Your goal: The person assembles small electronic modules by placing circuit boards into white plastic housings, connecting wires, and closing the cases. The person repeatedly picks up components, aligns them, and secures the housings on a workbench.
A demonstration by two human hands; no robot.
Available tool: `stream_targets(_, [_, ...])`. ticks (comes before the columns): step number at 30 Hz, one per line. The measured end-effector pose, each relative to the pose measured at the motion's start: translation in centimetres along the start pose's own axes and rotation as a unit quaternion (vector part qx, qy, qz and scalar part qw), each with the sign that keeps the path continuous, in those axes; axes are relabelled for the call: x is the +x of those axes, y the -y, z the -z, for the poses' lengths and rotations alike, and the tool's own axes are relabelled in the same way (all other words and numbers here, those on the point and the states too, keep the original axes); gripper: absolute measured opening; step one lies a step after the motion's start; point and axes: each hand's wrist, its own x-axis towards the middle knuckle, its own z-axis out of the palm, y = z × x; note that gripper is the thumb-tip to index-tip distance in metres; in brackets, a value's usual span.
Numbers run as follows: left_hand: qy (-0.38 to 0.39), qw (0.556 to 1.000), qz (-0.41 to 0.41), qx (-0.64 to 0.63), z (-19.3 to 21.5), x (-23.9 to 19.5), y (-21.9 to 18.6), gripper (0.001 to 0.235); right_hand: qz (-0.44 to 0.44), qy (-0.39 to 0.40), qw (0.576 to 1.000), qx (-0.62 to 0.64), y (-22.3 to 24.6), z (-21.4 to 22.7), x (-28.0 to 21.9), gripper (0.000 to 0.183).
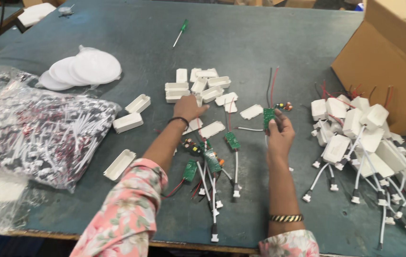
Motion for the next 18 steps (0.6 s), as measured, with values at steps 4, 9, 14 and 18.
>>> stream_targets(4, [-0.027, 0.981, 0.059, -0.183, -0.9, 0.7, 0.1, 0.049, 0.020, -0.003, 1.000, 0.000, 1.6, -0.5, -0.6, 0.035])
stream_targets(9, [0.236, 0.587, 0.051, -0.773, 5.9, -3.1, 0.9, 0.048, 0.010, 0.005, 1.000, 0.011, 2.7, -0.6, -0.4, 0.035])
stream_targets(14, [0.299, 0.507, 0.009, -0.808, 13.2, -13.2, -2.1, 0.055, -0.014, 0.043, 0.997, 0.066, 2.4, -1.4, -1.5, 0.036])
stream_targets(18, [0.282, 0.466, -0.025, -0.838, 18.7, -19.3, -5.1, 0.062, -0.074, 0.091, 0.976, 0.181, 3.2, -1.8, -1.9, 0.040])
